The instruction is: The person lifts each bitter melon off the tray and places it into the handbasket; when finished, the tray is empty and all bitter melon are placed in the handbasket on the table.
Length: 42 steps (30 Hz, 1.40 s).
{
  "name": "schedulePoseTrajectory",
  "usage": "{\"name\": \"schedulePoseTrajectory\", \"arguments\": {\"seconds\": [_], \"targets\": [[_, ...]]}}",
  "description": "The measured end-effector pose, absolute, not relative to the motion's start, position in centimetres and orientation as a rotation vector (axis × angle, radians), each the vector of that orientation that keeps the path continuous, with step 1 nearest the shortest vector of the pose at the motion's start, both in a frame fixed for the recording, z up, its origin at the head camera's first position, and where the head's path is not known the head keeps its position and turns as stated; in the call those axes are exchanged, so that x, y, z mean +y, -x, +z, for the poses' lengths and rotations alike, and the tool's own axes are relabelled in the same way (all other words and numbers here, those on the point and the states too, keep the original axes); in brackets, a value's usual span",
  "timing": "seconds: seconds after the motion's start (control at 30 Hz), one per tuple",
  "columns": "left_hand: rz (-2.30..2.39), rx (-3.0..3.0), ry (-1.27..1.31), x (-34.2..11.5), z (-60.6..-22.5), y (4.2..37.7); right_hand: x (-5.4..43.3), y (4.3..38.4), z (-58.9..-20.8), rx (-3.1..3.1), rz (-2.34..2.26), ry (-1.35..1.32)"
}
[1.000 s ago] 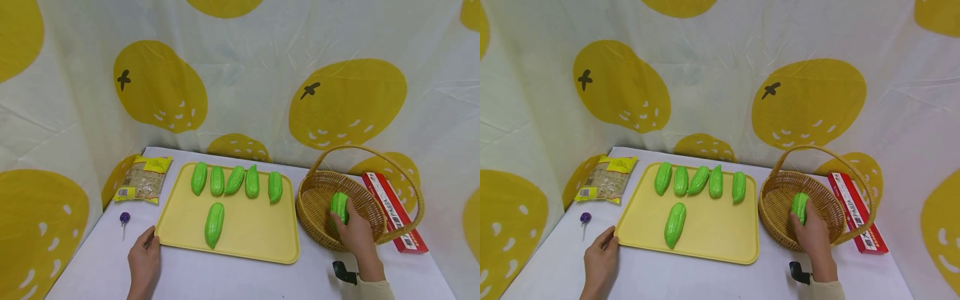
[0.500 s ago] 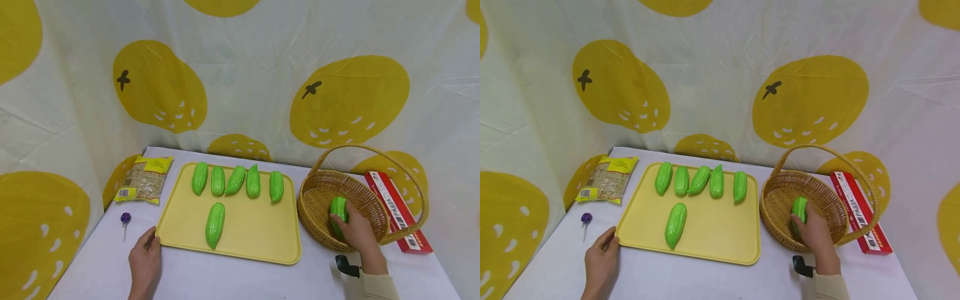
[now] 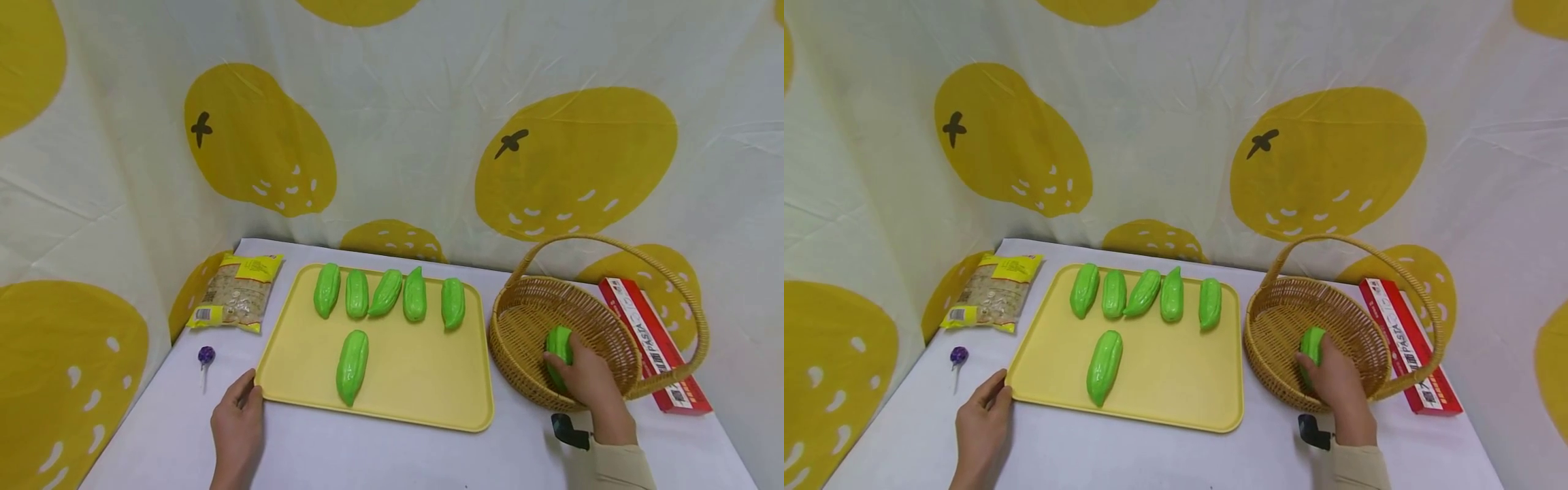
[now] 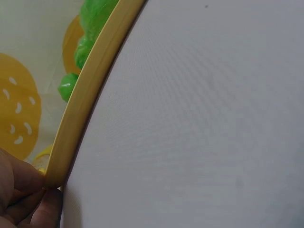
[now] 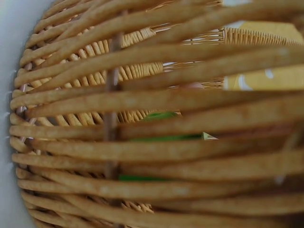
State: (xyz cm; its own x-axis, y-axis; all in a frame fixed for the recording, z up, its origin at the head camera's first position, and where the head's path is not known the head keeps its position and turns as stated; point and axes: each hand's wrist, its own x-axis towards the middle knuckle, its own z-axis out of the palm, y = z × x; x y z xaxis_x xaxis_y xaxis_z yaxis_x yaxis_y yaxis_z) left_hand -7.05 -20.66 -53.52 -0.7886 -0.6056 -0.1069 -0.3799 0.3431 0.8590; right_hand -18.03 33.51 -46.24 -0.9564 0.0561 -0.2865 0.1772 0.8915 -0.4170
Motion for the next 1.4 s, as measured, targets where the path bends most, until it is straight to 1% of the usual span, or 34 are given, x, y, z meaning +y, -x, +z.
{"name": "schedulePoseTrajectory", "arguments": {"seconds": [0.5,0.8,1.2,1.4], "targets": [[-1.448,-2.364,-0.903,-20.8,-53.5,7.2,33.4,18.0,-46.2,2.782,-0.674,-0.232],[-1.451,-2.388,-0.920,-20.9,-53.5,7.4,32.6,17.3,-44.6,2.849,-0.621,-0.197],[-1.459,-2.378,-0.905,-20.8,-53.5,7.3,29.3,16.1,-41.8,3.035,-0.657,-0.161],[-1.443,-2.368,-0.888,-20.7,-53.5,7.1,26.9,16.0,-41.6,3.059,-0.704,-0.051]]}}
